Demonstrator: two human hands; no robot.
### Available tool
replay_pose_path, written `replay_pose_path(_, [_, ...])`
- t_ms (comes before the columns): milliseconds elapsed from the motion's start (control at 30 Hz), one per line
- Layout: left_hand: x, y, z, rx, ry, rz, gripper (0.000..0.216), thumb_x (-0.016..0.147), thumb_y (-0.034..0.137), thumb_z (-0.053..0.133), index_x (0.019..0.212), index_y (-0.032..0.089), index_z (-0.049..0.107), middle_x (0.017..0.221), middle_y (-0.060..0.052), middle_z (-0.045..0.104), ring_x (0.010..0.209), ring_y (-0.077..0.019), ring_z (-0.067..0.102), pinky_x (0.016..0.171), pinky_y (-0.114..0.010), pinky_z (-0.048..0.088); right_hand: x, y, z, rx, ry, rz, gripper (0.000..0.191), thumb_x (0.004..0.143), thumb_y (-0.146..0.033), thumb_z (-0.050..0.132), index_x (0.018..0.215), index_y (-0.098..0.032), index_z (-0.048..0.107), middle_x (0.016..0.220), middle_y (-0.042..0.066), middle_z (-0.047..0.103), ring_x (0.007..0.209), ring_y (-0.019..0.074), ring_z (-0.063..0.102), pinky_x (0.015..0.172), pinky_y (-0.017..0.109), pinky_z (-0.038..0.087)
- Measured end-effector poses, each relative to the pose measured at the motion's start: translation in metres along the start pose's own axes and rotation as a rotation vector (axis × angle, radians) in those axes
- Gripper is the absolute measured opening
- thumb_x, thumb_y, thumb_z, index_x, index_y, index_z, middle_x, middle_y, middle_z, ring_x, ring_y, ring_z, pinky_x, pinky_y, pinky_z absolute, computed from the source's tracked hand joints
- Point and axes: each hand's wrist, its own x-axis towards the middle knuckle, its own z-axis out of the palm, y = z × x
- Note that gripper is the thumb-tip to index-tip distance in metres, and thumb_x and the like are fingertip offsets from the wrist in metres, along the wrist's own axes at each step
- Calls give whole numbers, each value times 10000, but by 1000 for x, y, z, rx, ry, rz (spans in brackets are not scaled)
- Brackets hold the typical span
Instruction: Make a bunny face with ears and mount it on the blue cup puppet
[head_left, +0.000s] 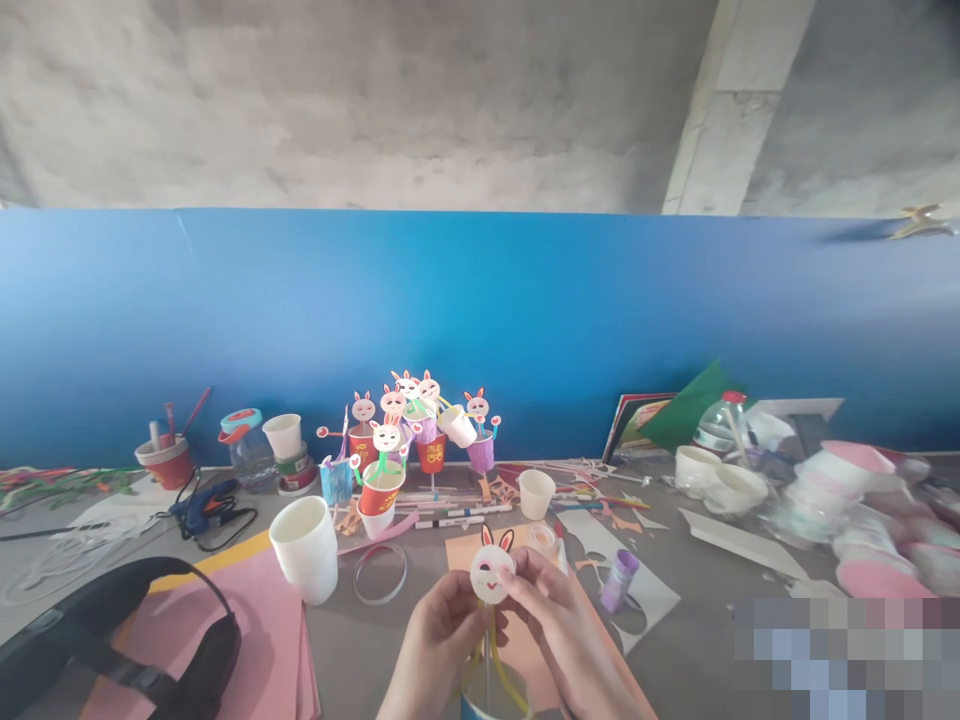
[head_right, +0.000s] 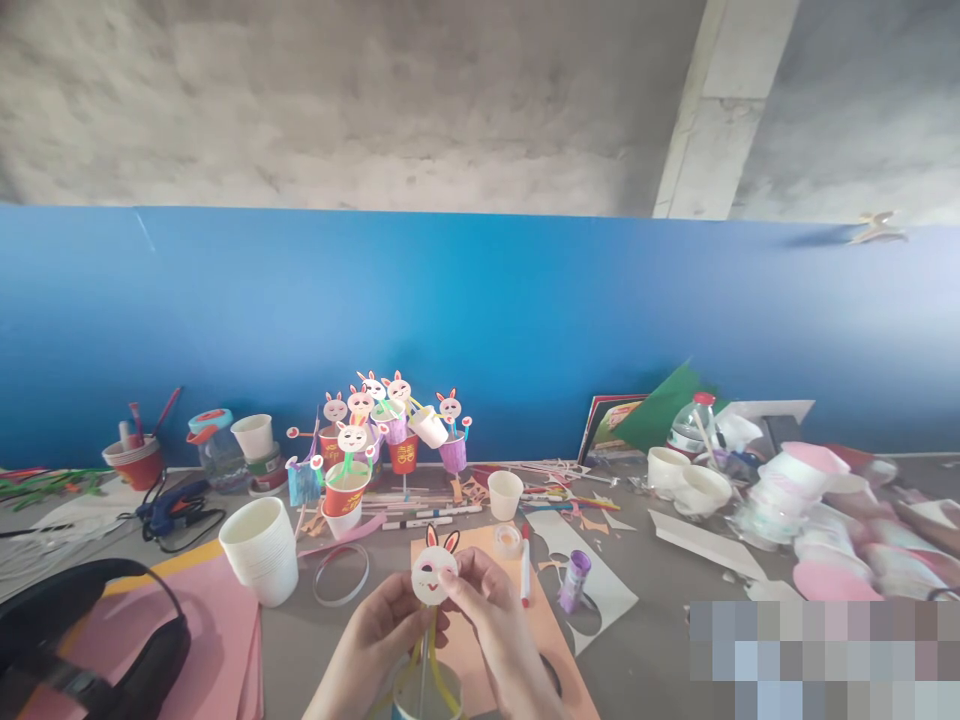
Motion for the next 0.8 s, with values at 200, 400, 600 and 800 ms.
replay_pose_path(200, [1,-3,-5,23,-26,16,406,732,444,790,978,143,675,916,-113,732,737,-198,669,709,-316,500,11,-3,-3,-60,-56,46,314,714,-461,777,733,-179,641,678,17,627,582,170,565,491,282,474])
replay_pose_path(400, [2,-4,-8,21,-34,28,389,746,428,783,988,142,679,903,-109,734,710,-182,665,697,-298,495,17,5,-7,-75,-49,32,273,730,-395,777,713,-175,615,659,-3,609,573,153,569,510,273,476])
replay_pose_path(600, [1,0,-4,39,-11,6,415,721,454,792,967,140,678,867,-107,737,697,-185,663,670,-284,489,17,10,-7,-71,-57,7,321,738,-452,758,689,-185,586,617,-22,576,509,134,540,466,257,451])
replay_pose_path(800, [2,-1,-2,21,-6,9,432,714,460,798,976,139,676,853,-104,738,692,-184,660,680,-292,494,15,5,-2,-95,-40,-9,379,713,-494,768,635,-191,554,578,-34,554,461,121,509,451,256,432])
